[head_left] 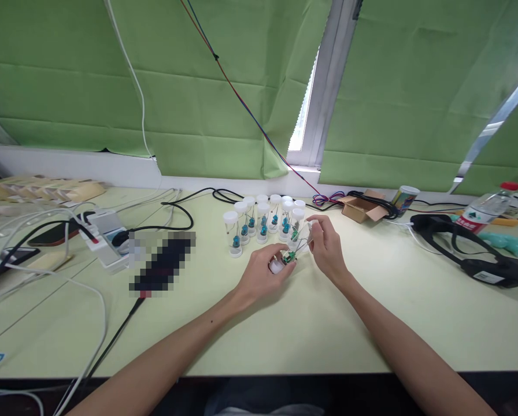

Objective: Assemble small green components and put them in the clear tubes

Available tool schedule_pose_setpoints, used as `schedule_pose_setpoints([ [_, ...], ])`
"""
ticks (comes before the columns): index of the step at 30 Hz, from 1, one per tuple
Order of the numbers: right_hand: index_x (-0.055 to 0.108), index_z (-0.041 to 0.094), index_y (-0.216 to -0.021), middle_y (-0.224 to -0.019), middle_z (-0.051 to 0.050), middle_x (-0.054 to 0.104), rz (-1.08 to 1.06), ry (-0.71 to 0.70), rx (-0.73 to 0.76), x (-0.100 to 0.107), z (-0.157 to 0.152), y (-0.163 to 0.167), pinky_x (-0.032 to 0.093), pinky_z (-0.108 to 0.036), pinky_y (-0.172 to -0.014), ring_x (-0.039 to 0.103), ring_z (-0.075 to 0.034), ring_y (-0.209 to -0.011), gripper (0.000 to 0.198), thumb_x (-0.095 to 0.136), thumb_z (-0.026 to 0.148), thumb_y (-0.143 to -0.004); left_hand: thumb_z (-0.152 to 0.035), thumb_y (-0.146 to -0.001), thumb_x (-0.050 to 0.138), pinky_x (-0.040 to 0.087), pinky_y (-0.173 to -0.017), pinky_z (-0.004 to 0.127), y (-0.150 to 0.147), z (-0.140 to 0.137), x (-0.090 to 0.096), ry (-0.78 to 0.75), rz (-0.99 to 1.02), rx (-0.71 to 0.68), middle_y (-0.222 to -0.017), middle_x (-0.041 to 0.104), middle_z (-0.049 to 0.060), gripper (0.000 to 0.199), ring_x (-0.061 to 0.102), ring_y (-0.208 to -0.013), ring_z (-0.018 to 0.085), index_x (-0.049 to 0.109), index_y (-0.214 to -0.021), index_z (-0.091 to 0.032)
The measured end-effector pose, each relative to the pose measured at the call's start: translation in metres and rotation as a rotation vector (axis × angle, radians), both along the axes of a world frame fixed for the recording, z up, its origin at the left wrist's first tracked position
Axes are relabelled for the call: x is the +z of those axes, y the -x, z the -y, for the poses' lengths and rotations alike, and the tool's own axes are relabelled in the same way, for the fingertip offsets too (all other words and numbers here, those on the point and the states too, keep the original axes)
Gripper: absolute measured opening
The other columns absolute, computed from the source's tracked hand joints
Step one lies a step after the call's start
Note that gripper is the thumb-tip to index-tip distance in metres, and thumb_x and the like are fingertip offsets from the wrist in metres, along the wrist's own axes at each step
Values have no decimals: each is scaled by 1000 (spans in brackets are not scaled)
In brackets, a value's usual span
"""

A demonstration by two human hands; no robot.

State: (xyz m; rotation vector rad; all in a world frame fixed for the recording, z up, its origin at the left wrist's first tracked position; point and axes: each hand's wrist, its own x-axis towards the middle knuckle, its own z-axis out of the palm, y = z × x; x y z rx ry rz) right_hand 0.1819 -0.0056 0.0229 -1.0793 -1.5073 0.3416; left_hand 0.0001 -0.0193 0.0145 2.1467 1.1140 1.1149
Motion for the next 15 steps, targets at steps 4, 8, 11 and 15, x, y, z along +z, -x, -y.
schedule_pose_setpoints([
  [4,55,21,-103,-59,6,43,22,15,-14,0,1,0,36,-23,-51,42,-11,-49,29,39,46,-100,-33,-82,64,46,-68,29,1,1,1,-28,-33,-10,-82,68,2,28,59,-71,16,68,-105,-18],
  [8,56,21,-99,-64,4,49,15,10,-6,2,1,1,36,-22,-51,44,-11,-52,27,45,46,-98,-32,-82,64,46,-68,28,2,0,0,-53,-49,-18,-82,68,2,28,59,-71,15,68,-106,-18],
  [11,57,20,-95,-66,3,51,11,4,-9,2,0,1,36,-22,-50,44,-11,-53,26,49,45,-95,-32,-82,65,46,-68,28,2,-1,-1,-71,-59,-21,-81,67,1,29,59,-70,15,67,-107,-17],
  [15,58,20,-91,-66,2,53,3,-1,-22,2,0,2,38,-23,-51,44,-12,-55,24,54,44,-92,-32,-82,66,46,-68,28,2,-2,-3,-103,-66,-23,-81,67,2,30,59,-70,15,67,-108,-17],
])
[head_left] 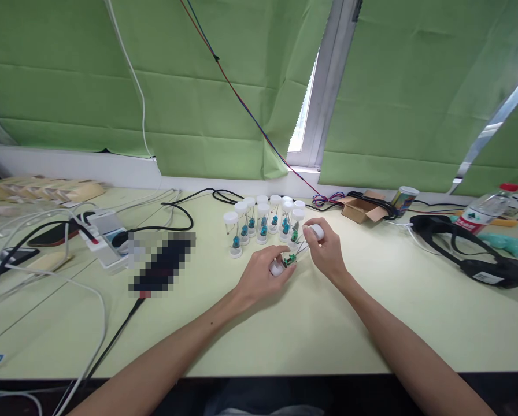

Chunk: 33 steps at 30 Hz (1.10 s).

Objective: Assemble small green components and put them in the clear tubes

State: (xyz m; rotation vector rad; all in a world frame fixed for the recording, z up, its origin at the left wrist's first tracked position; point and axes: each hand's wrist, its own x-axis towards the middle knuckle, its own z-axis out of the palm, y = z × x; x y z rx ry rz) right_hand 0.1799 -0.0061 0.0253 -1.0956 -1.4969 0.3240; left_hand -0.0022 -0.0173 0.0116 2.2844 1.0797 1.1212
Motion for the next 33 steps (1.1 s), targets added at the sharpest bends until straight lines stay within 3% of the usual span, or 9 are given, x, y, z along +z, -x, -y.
schedule_pose_setpoints([
  [33,53,20,-77,-59,5,47,63,-7,-52,1,0,-1,34,-24,-51,40,-12,-53,17,52,33,-88,-32,-83,65,46,-69,30,1,0,-3,-20,-40,-23,-86,69,4,31,60,-72,16,67,-111,-18],
])
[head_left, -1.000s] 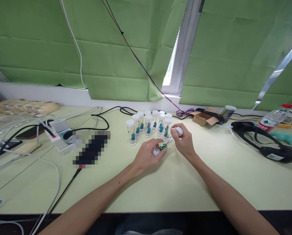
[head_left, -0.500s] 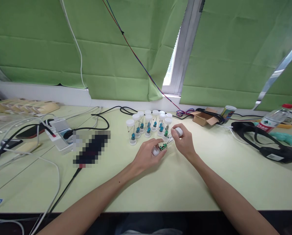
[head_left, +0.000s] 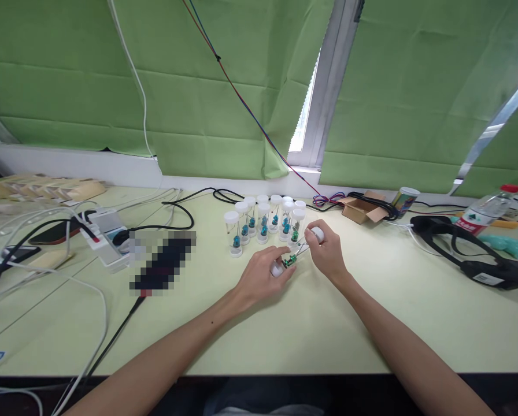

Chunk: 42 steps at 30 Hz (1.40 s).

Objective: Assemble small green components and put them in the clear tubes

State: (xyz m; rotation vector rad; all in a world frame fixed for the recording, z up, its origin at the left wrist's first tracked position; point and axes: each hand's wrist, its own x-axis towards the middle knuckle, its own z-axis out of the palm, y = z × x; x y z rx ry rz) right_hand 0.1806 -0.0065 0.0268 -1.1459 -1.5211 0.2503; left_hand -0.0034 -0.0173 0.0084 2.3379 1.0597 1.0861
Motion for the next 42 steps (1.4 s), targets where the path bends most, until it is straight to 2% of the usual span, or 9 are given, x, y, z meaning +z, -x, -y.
schedule_pose_setpoints([
  [24,49,21,-77,-60,5,41,30,19,62,-2,0,-2,32,-24,-52,38,-12,-53,23,45,36,-94,-29,-81,66,45,-65,28,0,4,2,-2,10,7,-78,67,2,29,58,-68,15,68,-107,-17],
  [37,49,21,-79,-58,5,43,79,-23,46,-3,-1,-2,32,-25,-52,39,-12,-51,25,39,35,-97,-31,-83,64,46,-67,29,0,3,-2,-75,2,20,-79,67,3,28,59,-69,16,66,-108,-17],
  [42,54,20,-81,-63,3,48,-19,-11,54,-2,0,-1,35,-24,-52,43,-12,-53,24,45,38,-95,-30,-83,65,47,-67,29,-2,6,-1,-73,24,16,-79,67,3,27,59,-69,16,66,-106,-17],
])
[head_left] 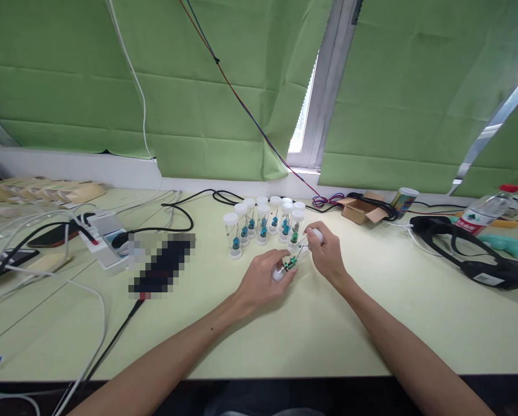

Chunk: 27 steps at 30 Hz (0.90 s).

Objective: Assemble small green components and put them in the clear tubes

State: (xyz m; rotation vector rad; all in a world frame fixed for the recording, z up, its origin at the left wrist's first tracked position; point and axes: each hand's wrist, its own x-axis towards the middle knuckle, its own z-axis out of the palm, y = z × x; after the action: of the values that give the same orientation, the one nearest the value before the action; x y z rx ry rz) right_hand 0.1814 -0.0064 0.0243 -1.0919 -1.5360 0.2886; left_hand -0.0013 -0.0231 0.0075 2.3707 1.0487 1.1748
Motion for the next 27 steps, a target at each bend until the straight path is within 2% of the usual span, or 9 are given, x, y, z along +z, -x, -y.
schedule_pose_setpoints([
  [6,60,21,-98,-66,4,53,-144,34,96,3,4,3,40,-24,-49,45,-11,-52,25,62,44,-87,-31,-82,66,48,-66,28,-2,3,7,89,90,-3,-79,68,2,25,60,-69,15,68,-103,-18],
  [9,55,23,-115,-67,5,55,-210,62,169,5,7,7,44,-24,-48,47,-11,-51,40,68,42,-82,-34,-82,65,47,-65,27,-2,4,10,145,106,-14,-77,67,2,25,59,-67,14,69,-101,-18],
  [11,52,24,-119,-66,6,56,-228,73,180,4,8,8,44,-24,-47,47,-11,-48,44,69,41,-82,-35,-82,64,46,-64,27,-2,4,11,166,106,-22,-76,66,2,25,58,-66,14,69,-101,-18],
  [18,59,22,-99,-56,8,46,-216,76,137,1,5,9,37,-23,-45,40,-10,-47,23,65,37,-83,-35,-83,63,41,-61,25,-2,4,10,181,78,-45,-71,59,-1,23,50,-62,12,68,-97,-17],
  [27,56,22,-88,-55,8,36,-242,98,138,1,4,8,28,-22,-44,30,-9,-48,19,67,36,-80,-34,-83,62,36,-57,25,-3,6,12,218,65,-69,-66,54,-3,20,43,-59,11,68,-92,-17],
])
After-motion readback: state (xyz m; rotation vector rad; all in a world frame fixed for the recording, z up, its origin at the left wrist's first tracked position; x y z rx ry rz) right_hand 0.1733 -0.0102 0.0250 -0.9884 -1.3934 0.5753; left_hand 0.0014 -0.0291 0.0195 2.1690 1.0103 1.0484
